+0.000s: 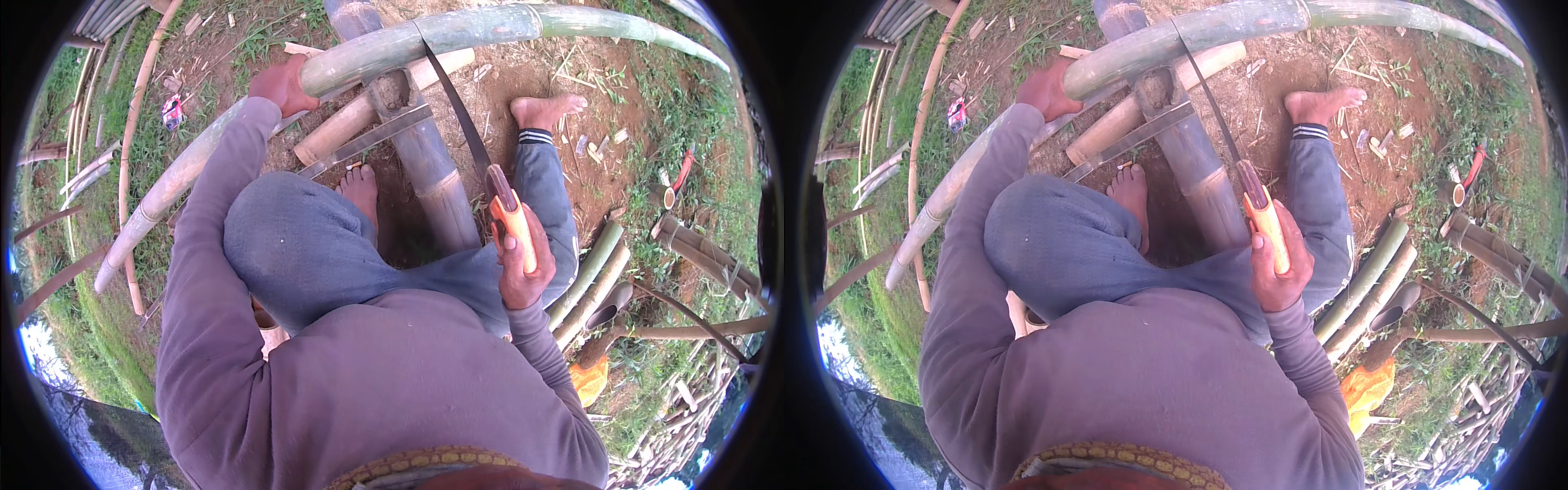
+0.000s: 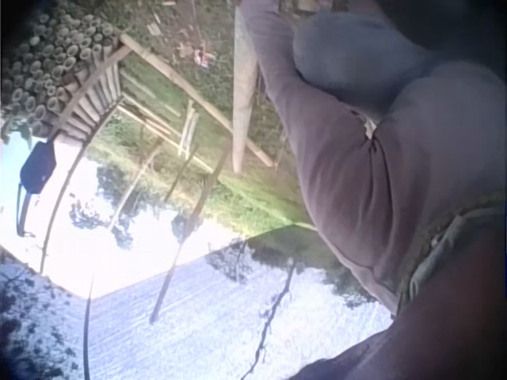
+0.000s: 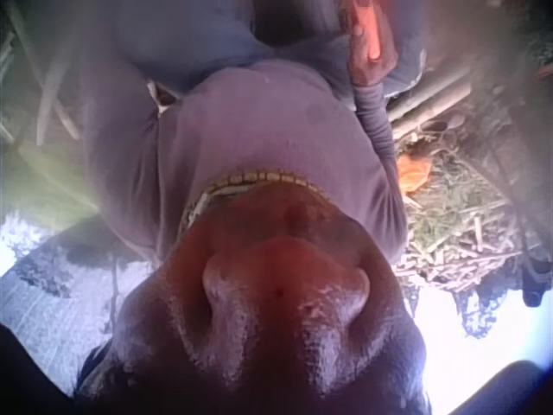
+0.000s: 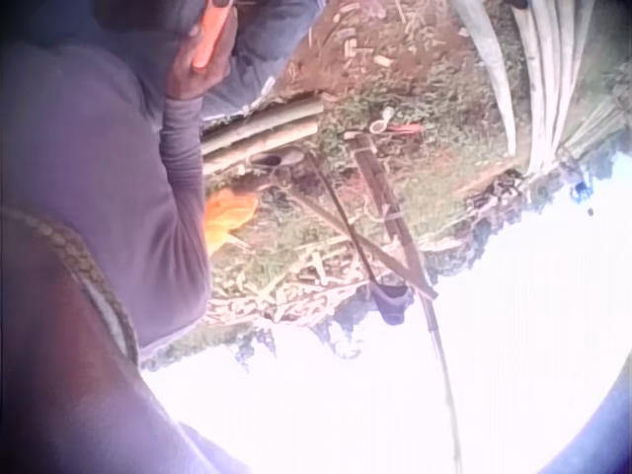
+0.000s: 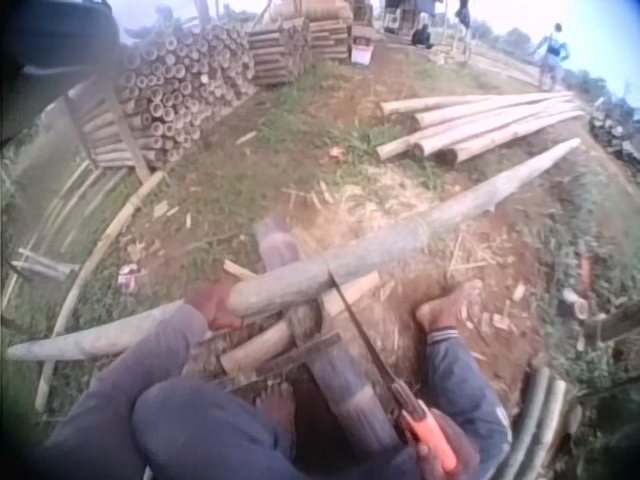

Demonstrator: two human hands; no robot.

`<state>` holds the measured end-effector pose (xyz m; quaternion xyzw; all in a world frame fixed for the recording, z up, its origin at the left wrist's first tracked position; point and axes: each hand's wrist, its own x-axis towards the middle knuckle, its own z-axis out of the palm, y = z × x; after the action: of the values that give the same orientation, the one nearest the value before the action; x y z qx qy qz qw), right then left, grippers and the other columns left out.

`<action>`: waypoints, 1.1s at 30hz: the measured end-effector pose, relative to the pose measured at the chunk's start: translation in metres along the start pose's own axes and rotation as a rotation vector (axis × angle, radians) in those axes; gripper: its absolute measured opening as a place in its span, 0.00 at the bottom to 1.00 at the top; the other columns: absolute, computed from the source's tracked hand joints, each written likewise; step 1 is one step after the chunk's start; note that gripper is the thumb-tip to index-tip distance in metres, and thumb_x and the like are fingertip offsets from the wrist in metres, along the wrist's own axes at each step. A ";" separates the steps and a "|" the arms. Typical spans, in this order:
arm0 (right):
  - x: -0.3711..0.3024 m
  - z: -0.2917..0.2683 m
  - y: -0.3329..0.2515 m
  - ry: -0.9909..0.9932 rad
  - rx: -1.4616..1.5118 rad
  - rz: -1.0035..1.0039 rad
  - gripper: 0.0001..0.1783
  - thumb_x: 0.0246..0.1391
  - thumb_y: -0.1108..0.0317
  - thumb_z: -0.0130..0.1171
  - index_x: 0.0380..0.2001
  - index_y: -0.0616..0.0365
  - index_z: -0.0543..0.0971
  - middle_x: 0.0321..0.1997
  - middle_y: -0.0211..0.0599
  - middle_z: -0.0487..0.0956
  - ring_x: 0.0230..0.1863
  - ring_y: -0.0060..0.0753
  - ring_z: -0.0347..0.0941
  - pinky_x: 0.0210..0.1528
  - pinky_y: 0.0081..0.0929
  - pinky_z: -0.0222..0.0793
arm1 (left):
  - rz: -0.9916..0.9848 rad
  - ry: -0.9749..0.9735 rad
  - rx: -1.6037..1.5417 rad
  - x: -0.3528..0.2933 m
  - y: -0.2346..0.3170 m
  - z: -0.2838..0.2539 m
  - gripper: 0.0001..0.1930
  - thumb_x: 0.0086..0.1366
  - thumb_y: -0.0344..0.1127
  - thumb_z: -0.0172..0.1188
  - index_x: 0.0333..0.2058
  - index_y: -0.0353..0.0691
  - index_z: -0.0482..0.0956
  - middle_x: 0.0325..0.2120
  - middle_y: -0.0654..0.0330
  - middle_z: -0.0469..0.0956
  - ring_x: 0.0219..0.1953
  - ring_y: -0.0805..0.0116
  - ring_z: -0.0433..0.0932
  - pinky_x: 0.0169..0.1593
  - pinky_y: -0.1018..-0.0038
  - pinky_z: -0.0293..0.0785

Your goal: The person sits on the ground and uses a hand saw to cut long bamboo poles into shorter sections. They position each pole on a support, saw through it, and then move the cut pieces aside.

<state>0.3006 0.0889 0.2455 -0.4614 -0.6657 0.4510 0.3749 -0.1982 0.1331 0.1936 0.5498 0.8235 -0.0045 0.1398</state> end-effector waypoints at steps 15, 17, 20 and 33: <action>0.005 0.013 0.031 0.059 -0.172 -0.131 0.16 0.65 0.72 0.66 0.53 0.65 0.79 0.43 0.45 0.86 0.43 0.35 0.86 0.47 0.32 0.80 | 0.012 -0.046 0.030 0.005 -0.006 -0.008 0.46 0.44 0.58 0.79 0.64 0.51 0.76 0.46 0.48 0.88 0.48 0.44 0.87 0.54 0.53 0.83; -0.037 -0.017 0.025 0.003 -0.190 0.024 0.10 0.64 0.72 0.66 0.46 0.63 0.79 0.33 0.40 0.84 0.31 0.32 0.83 0.37 0.31 0.79 | 0.010 -0.065 0.033 0.006 0.000 -0.012 0.47 0.44 0.58 0.79 0.64 0.50 0.76 0.46 0.48 0.88 0.48 0.44 0.87 0.54 0.54 0.83; 0.017 0.018 0.037 0.064 -0.199 -0.146 0.09 0.64 0.70 0.68 0.40 0.62 0.78 0.26 0.38 0.82 0.24 0.31 0.81 0.29 0.32 0.75 | 0.019 -0.073 0.044 0.010 0.004 -0.011 0.48 0.44 0.58 0.79 0.64 0.49 0.76 0.47 0.47 0.88 0.48 0.44 0.87 0.55 0.55 0.83; -0.005 0.017 0.031 0.033 -0.073 -0.016 0.11 0.63 0.68 0.70 0.42 0.64 0.82 0.26 0.42 0.83 0.25 0.36 0.82 0.32 0.33 0.76 | 0.081 -0.050 0.026 0.019 -0.013 -0.004 0.49 0.42 0.58 0.80 0.64 0.48 0.75 0.46 0.45 0.88 0.48 0.43 0.87 0.54 0.54 0.83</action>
<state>0.2945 0.0849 0.2107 -0.4768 -0.6793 0.4155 0.3724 -0.2178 0.1456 0.1912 0.5839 0.7968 -0.0231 0.1534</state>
